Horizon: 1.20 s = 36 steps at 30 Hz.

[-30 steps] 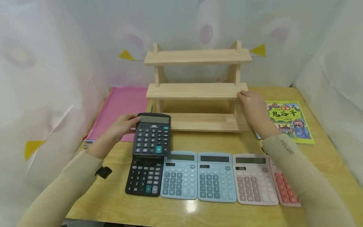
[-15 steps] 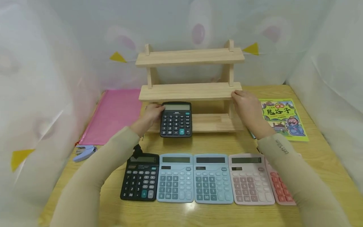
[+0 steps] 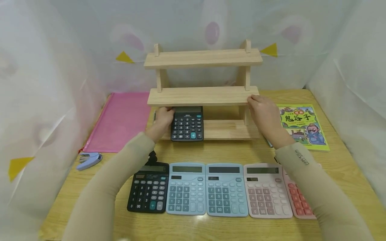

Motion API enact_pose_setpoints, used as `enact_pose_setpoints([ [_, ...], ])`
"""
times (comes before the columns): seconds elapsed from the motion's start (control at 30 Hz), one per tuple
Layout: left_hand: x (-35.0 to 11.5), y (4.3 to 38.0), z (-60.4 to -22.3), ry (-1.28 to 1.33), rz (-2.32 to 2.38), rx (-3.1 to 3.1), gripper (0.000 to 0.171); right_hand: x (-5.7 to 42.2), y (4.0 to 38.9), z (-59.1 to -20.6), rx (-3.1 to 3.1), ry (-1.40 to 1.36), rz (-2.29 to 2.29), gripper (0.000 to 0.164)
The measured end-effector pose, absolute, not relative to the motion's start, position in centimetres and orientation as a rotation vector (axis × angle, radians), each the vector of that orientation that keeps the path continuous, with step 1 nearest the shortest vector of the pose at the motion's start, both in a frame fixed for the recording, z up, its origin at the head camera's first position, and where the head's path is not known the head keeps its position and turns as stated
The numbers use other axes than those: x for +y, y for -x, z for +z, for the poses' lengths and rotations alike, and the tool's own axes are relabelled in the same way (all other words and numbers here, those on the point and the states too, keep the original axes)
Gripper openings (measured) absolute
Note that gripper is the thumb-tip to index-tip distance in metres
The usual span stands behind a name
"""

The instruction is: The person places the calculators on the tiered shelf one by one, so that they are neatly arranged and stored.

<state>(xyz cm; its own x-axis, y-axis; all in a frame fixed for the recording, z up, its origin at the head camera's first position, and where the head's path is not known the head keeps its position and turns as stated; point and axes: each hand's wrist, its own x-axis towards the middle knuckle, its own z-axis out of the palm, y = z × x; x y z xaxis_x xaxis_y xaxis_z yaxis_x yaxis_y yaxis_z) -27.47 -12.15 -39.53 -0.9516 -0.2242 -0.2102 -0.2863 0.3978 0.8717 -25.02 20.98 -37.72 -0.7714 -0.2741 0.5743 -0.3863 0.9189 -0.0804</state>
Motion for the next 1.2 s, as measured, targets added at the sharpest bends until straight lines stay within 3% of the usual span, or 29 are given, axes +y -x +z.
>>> enact_pose_setpoints([
  [0.8,-11.8,27.0,-39.3,0.429,1.610,2.605,0.040,20.9,25.0,-37.7,-2.496,-0.461,0.296,0.022],
  [1.03,-14.3,21.6,-37.7,-0.033,1.343,2.573,0.055,20.7,25.0,-37.8,-2.530,-0.442,0.292,0.023],
  [1.2,-18.8,16.8,-37.5,-0.368,1.135,2.547,0.047,20.9,24.8,-37.5,-2.542,-0.437,0.257,0.023],
])
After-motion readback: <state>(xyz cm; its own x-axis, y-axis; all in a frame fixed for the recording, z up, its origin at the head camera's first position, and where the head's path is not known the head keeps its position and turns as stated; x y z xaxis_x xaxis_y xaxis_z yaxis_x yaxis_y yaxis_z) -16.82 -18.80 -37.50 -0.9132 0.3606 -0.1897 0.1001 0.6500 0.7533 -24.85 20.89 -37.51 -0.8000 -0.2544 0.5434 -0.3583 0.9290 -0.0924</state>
